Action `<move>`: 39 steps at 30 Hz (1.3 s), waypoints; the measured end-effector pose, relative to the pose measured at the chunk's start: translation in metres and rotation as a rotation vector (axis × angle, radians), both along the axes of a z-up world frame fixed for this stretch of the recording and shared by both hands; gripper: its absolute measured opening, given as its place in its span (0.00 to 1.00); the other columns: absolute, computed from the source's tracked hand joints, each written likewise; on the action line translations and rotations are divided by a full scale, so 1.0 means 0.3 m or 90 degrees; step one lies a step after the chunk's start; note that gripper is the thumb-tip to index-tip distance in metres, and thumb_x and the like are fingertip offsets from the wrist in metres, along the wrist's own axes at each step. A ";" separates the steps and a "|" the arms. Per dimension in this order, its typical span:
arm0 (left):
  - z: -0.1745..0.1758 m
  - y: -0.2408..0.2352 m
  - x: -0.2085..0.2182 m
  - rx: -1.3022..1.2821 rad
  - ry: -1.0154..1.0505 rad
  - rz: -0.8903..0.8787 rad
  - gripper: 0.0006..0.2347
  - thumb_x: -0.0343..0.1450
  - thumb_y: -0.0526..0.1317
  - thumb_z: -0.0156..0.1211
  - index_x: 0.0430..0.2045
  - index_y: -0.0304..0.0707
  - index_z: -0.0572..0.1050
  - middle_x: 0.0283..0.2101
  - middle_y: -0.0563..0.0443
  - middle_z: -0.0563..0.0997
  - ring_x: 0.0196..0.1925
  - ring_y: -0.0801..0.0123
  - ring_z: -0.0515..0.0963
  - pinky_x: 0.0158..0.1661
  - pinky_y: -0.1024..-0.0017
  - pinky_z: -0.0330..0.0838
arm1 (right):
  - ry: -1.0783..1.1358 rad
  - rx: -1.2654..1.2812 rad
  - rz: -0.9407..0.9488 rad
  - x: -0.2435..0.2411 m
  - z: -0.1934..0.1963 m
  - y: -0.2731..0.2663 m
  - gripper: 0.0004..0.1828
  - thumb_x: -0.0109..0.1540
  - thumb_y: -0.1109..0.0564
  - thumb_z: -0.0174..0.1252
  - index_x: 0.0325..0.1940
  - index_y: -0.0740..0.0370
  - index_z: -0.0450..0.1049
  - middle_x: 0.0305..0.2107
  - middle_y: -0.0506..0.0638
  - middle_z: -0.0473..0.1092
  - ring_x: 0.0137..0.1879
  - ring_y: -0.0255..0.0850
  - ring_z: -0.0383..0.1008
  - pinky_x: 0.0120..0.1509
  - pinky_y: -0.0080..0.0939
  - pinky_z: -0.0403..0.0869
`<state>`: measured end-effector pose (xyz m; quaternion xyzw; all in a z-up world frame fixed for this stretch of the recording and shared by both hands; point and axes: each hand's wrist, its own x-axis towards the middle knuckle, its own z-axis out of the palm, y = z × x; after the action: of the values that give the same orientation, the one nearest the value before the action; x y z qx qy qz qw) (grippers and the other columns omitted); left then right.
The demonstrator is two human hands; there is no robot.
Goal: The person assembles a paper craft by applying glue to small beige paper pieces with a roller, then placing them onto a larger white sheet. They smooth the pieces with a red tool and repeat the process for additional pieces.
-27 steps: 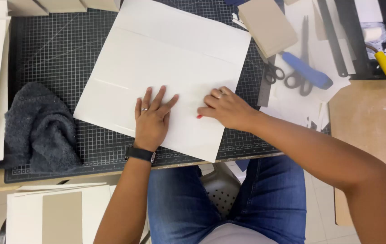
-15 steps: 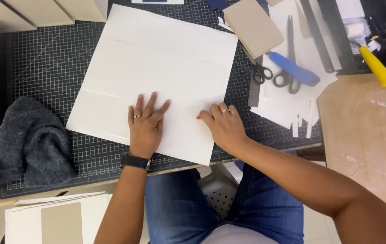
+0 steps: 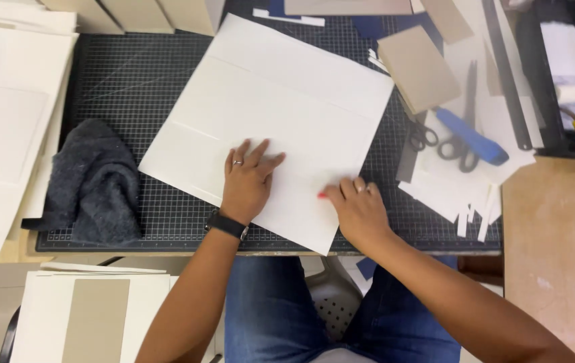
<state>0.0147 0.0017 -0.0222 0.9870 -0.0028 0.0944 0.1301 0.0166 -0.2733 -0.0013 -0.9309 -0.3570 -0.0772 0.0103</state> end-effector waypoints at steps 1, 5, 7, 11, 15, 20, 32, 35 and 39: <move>-0.035 0.035 0.056 0.001 -0.007 0.009 0.18 0.73 0.45 0.56 0.55 0.81 0.76 0.68 0.68 0.70 0.74 0.54 0.62 0.69 0.45 0.55 | -0.007 0.001 0.009 0.017 0.025 -0.018 0.13 0.63 0.55 0.50 0.51 0.49 0.72 0.37 0.53 0.68 0.47 0.54 0.69 0.48 0.53 0.66; -0.137 0.235 0.263 0.086 -0.055 0.114 0.22 0.70 0.55 0.61 0.61 0.66 0.73 0.61 0.56 0.75 0.66 0.54 0.71 0.62 0.47 0.64 | 0.195 0.218 -0.107 0.067 0.156 -0.153 0.22 0.67 0.50 0.54 0.62 0.62 0.69 0.47 0.65 0.72 0.55 0.65 0.74 0.55 0.59 0.72; -0.104 0.346 0.348 0.112 -0.077 0.202 0.27 0.68 0.58 0.63 0.64 0.64 0.70 0.61 0.53 0.73 0.66 0.50 0.70 0.61 0.45 0.64 | 0.190 0.312 -0.156 0.130 0.189 -0.262 0.29 0.70 0.45 0.51 0.67 0.69 0.64 0.52 0.73 0.70 0.59 0.70 0.71 0.61 0.62 0.70; 0.014 0.440 0.417 -0.066 0.044 0.380 0.41 0.66 0.65 0.66 0.71 0.48 0.59 0.68 0.41 0.65 0.71 0.41 0.59 0.63 0.40 0.59 | 0.175 0.332 -0.312 0.195 0.168 -0.446 0.28 0.69 0.51 0.53 0.70 0.70 0.64 0.58 0.74 0.65 0.65 0.71 0.63 0.69 0.66 0.62; 0.110 0.383 0.375 -0.105 0.160 0.374 0.50 0.60 0.69 0.70 0.73 0.46 0.52 0.71 0.38 0.59 0.73 0.38 0.54 0.66 0.40 0.55 | 0.203 0.191 -0.504 0.153 0.169 -0.496 0.35 0.65 0.43 0.52 0.77 0.50 0.61 0.59 0.72 0.60 0.64 0.75 0.61 0.61 0.78 0.64; 0.125 0.268 0.190 -0.096 0.139 0.334 0.53 0.58 0.70 0.72 0.73 0.44 0.52 0.70 0.33 0.59 0.72 0.38 0.56 0.67 0.43 0.53 | -0.124 0.238 -0.229 0.092 0.055 -0.464 0.27 0.68 0.48 0.60 0.68 0.64 0.75 0.52 0.68 0.68 0.58 0.67 0.66 0.63 0.66 0.67; 0.090 0.060 -0.562 -0.182 -0.186 0.391 0.40 0.59 0.61 0.74 0.64 0.43 0.68 0.54 0.39 0.72 0.57 0.46 0.70 0.56 0.47 0.63 | -0.069 0.282 0.043 -0.174 0.042 -0.221 0.26 0.63 0.44 0.59 0.64 0.54 0.74 0.62 0.63 0.68 0.67 0.59 0.68 0.72 0.58 0.66; 0.137 0.130 -0.673 -0.396 -0.154 0.458 0.33 0.61 0.55 0.76 0.60 0.44 0.71 0.50 0.45 0.70 0.53 0.56 0.72 0.55 0.58 0.70 | -0.012 0.310 0.080 -0.247 0.031 -0.244 0.24 0.62 0.44 0.59 0.61 0.50 0.75 0.59 0.54 0.70 0.65 0.50 0.70 0.71 0.52 0.65; 0.155 0.298 -0.726 -0.677 0.053 0.558 0.26 0.58 0.47 0.81 0.45 0.44 0.72 0.37 0.57 0.77 0.36 0.73 0.75 0.40 0.73 0.72 | 0.112 0.390 0.031 -0.308 0.042 -0.248 0.25 0.58 0.48 0.64 0.60 0.51 0.77 0.52 0.45 0.76 0.59 0.44 0.72 0.68 0.41 0.70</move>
<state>-0.2030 0.0912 0.0244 0.7020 0.4484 0.0893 0.5460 -0.0757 -0.3478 0.0113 -0.8787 -0.3373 -0.0996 0.3228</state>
